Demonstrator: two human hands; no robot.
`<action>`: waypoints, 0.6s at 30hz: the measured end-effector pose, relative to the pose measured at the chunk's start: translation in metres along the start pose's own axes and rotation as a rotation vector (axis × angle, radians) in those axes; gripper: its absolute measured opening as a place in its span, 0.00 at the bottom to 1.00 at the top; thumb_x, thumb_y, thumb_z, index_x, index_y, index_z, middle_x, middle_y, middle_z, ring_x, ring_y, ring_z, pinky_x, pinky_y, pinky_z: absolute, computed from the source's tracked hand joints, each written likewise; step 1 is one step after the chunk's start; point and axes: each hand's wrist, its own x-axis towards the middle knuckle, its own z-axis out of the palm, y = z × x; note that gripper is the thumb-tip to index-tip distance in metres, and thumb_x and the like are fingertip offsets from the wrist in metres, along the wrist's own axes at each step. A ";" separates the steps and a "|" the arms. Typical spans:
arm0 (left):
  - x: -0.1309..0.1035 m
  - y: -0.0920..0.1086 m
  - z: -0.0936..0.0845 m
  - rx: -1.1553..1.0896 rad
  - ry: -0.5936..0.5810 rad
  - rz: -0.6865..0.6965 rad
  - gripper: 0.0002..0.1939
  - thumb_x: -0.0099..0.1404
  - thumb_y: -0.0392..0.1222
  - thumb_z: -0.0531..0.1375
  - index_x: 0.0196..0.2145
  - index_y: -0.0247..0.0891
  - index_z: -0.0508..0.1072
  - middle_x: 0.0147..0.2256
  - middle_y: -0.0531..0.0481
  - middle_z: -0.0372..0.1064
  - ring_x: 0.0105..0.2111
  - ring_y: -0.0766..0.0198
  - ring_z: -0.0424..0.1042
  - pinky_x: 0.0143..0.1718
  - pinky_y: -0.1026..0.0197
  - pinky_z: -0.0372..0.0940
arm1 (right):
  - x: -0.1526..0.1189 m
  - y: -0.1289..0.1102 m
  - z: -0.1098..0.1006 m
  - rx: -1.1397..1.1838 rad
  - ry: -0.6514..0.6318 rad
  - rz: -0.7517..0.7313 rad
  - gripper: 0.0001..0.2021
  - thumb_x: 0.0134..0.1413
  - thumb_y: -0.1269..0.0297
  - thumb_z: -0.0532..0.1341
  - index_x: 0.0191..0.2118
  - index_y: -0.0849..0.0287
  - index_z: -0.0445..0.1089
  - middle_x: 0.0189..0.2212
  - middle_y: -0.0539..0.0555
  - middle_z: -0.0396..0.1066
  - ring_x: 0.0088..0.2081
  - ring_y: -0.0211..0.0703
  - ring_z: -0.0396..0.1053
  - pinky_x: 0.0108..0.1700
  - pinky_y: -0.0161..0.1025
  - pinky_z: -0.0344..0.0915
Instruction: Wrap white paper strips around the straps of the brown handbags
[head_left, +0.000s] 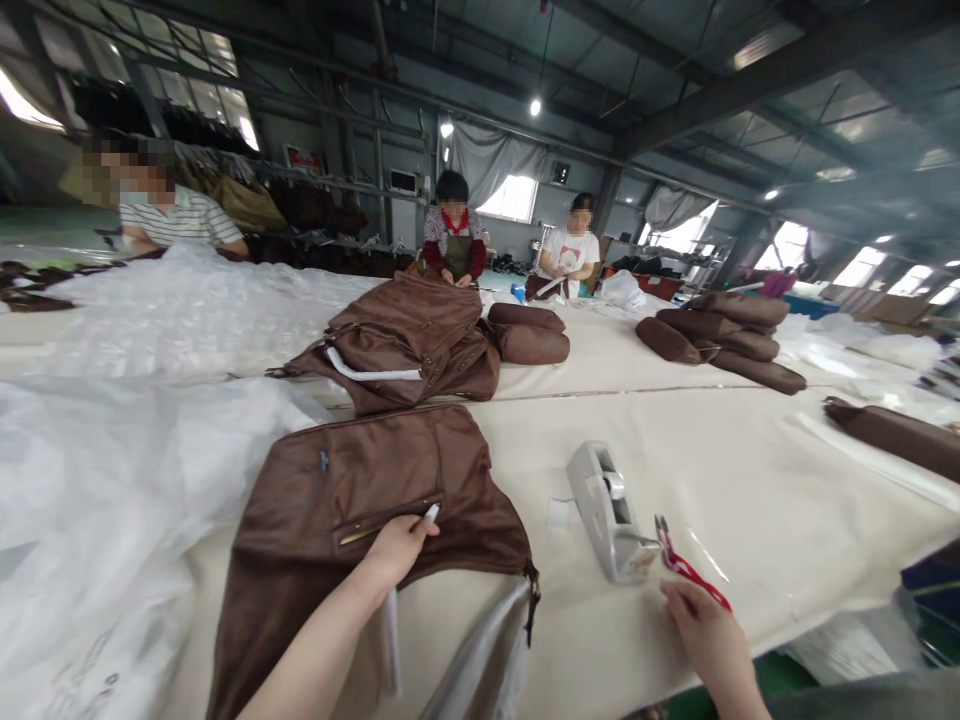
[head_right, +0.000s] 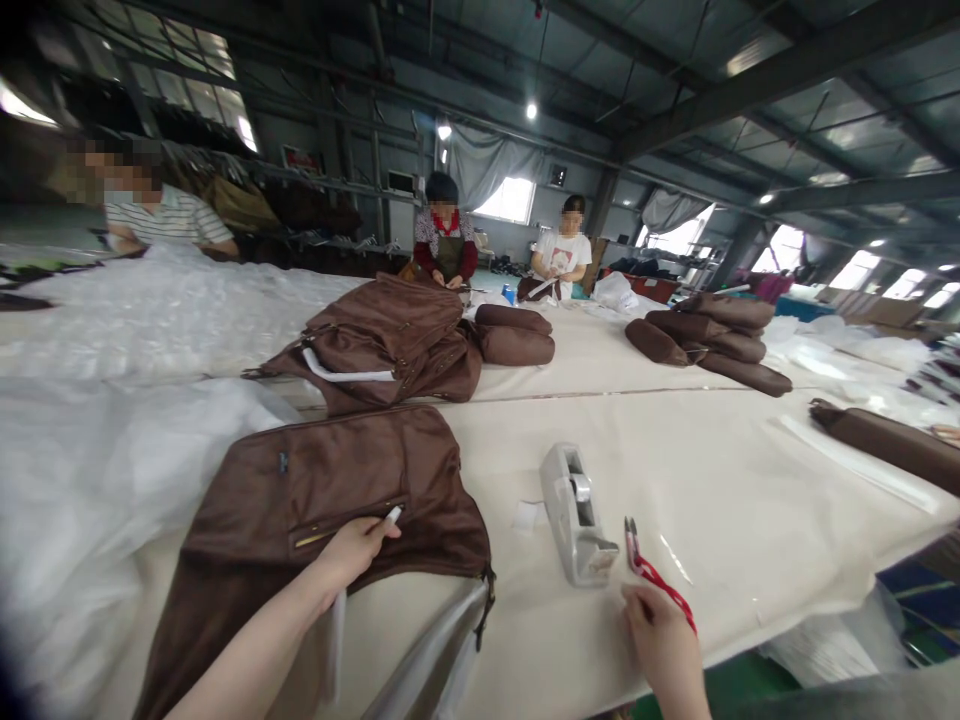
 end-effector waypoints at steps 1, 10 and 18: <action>0.000 -0.001 0.001 0.004 0.002 0.007 0.17 0.64 0.43 0.49 0.28 0.37 0.75 0.21 0.52 0.67 0.26 0.61 0.66 0.28 0.64 0.54 | -0.001 -0.001 -0.004 -0.056 0.065 0.033 0.12 0.37 0.49 0.62 0.26 0.51 0.74 0.21 0.53 0.73 0.28 0.54 0.72 0.30 0.46 0.66; -0.003 -0.005 0.009 -0.002 0.034 -0.009 0.15 0.66 0.42 0.48 0.30 0.36 0.72 0.25 0.52 0.67 0.26 0.66 0.64 0.26 0.65 0.52 | -0.035 -0.159 0.104 0.323 -0.271 -0.200 0.20 0.44 0.46 0.62 0.33 0.60 0.74 0.20 0.52 0.70 0.24 0.43 0.68 0.29 0.37 0.65; -0.006 -0.007 0.006 -0.065 0.038 0.068 0.16 0.65 0.41 0.47 0.31 0.34 0.73 0.29 0.47 0.72 0.30 0.63 0.67 0.33 0.64 0.58 | -0.048 -0.212 0.235 0.545 -0.941 -0.175 0.18 0.45 0.49 0.63 0.24 0.62 0.69 0.13 0.45 0.58 0.15 0.30 0.52 0.19 0.31 0.49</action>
